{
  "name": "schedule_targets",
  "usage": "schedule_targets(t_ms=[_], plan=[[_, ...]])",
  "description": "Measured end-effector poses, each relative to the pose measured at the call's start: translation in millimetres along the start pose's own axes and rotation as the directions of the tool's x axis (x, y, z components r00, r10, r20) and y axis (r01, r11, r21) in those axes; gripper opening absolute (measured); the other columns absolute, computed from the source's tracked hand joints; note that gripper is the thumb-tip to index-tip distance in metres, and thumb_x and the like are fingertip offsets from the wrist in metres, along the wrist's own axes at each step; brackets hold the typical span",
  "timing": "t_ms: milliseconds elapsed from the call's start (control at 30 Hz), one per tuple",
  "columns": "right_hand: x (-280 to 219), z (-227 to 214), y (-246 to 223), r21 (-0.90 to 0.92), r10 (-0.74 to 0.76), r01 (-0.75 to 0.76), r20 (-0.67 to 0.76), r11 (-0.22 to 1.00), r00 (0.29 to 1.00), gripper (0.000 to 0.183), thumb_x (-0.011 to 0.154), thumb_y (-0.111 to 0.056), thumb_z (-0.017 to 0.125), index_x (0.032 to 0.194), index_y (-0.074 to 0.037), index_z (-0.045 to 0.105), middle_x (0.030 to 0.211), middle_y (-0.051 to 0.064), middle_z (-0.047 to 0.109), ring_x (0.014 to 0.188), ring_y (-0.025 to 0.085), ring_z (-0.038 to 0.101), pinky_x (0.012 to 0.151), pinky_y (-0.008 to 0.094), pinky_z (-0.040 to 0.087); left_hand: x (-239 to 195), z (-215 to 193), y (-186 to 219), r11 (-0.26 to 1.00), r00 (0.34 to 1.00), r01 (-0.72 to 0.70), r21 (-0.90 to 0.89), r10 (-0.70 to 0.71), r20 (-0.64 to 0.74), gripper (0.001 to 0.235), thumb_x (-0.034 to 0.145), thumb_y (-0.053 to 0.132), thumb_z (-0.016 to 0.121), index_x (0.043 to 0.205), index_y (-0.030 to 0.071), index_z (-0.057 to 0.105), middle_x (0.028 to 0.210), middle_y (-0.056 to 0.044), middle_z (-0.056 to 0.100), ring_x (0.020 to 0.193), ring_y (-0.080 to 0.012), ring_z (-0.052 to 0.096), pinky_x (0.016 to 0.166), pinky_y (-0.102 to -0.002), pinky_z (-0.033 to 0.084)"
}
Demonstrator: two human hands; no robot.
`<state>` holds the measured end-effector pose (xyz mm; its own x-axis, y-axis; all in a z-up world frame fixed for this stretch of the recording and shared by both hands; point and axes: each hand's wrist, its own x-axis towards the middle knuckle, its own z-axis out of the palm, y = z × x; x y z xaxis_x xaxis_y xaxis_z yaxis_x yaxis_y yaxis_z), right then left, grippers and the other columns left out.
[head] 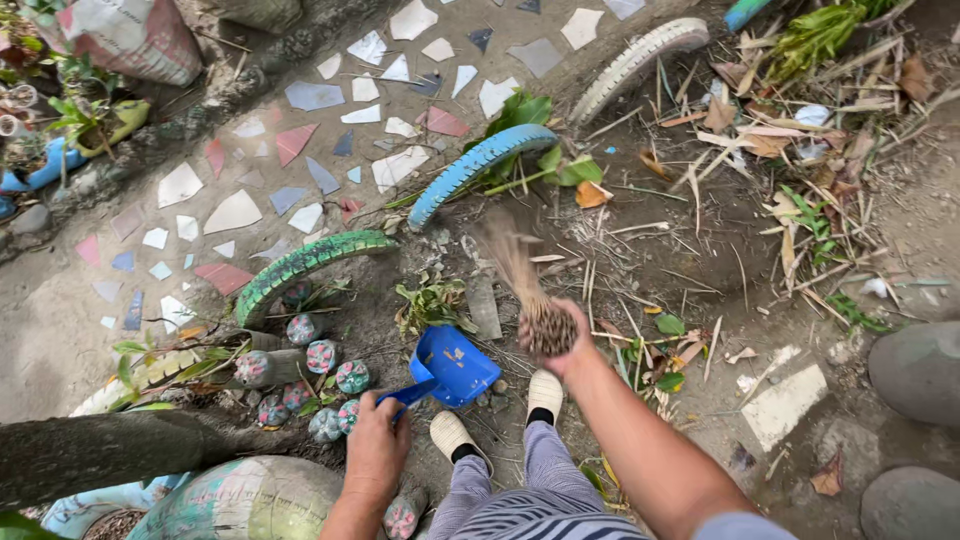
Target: The person sweeps leaves and dry debris from a dirt and tiled ground surface using a bunch of sticks and a blue dustpan, then empties the dustpan into a black bin.
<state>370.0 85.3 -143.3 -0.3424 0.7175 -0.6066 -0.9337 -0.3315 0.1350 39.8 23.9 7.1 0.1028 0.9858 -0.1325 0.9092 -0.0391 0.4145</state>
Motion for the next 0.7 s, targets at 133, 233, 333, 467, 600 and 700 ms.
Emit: schedule_targets(t_ms=[133, 233, 333, 467, 600, 700], plan=[[0, -40, -91, 0.04, -0.097, 0.094, 0.068, 0.995, 0.993, 0.043, 0.079, -0.043, 0.057, 0.1, -0.006, 0.055, 0.089, 0.017, 0.064, 0.072, 0.025, 0.061, 0.057, 0.035, 0.055, 8, -12, 21, 0.999, 0.998, -0.022, -0.042, 0.019, -0.061, 0.014, 0.085, 0.015, 0.073, 0.094, 0.006, 0.067, 0.113, -0.015, 0.062, 0.088, -0.0386, 0.068, 0.074, -0.047, 0.056], [-46, -60, -132, 0.094, -0.276, 0.284, -0.093, 0.954, 0.957, 0.056, 0.079, -0.039, 0.056, 0.118, 0.0, 0.059, 0.09, 0.019, 0.063, 0.074, 0.026, 0.064, 0.057, 0.035, 0.058, 13, -25, 38, 0.999, 0.999, 0.009, -0.037, -0.011, -0.048, 0.015, 0.086, 0.015, 0.074, 0.094, 0.005, 0.067, 0.111, -0.016, 0.061, 0.087, -0.0378, 0.067, 0.075, -0.046, 0.055], [-82, -52, -106, -0.101, -0.424, 0.413, -0.296, 0.905, 0.856, 0.05, 0.085, -0.037, 0.059, 0.121, -0.002, 0.056, 0.089, 0.017, 0.063, 0.075, 0.028, 0.066, 0.061, 0.039, 0.059, 17, -32, 56, 0.994, 0.99, -0.095, -0.047, 0.089, -0.108, 0.014, 0.084, 0.011, 0.074, 0.093, 0.003, 0.068, 0.111, -0.017, 0.062, 0.093, -0.0392, 0.065, 0.078, -0.046, 0.054], [-86, -36, -36, -0.272, -0.301, 0.243, -0.195, 0.931, 0.934, 0.047, 0.089, -0.038, 0.059, 0.122, -0.004, 0.057, 0.087, 0.018, 0.067, 0.072, 0.031, 0.068, 0.062, 0.044, 0.06, 25, -30, 80, 0.991, 0.989, -0.108, -0.083, 0.099, -0.112, 0.013, 0.084, 0.01, 0.072, 0.094, 0.004, 0.068, 0.112, -0.017, 0.062, 0.095, -0.0386, 0.065, 0.079, -0.045, 0.055], [-16, -24, -64, -0.22, -0.122, 0.088, -0.146, 0.971, 0.982, 0.049, 0.087, -0.041, 0.057, 0.111, 0.002, 0.06, 0.083, 0.021, 0.069, 0.067, 0.031, 0.067, 0.055, 0.044, 0.059, 41, -18, 101, 0.99, 0.983, -0.142, -0.01, 0.139, -0.121, 0.011, 0.084, 0.01, 0.073, 0.092, 0.004, 0.069, 0.112, -0.016, 0.064, 0.098, -0.0393, 0.065, 0.083, -0.047, 0.053], [21, -18, -143, -0.017, -0.15, 0.15, -0.002, 0.988, 0.989, 0.041, 0.087, -0.04, 0.058, 0.1, -0.001, 0.058, 0.085, 0.021, 0.069, 0.066, 0.03, 0.067, 0.054, 0.039, 0.058, 50, -10, 114, 0.988, 0.981, -0.157, 0.01, 0.157, -0.116, 0.013, 0.083, 0.01, 0.073, 0.094, 0.005, 0.07, 0.111, -0.016, 0.063, 0.096, -0.039, 0.065, 0.083, -0.047, 0.053]])
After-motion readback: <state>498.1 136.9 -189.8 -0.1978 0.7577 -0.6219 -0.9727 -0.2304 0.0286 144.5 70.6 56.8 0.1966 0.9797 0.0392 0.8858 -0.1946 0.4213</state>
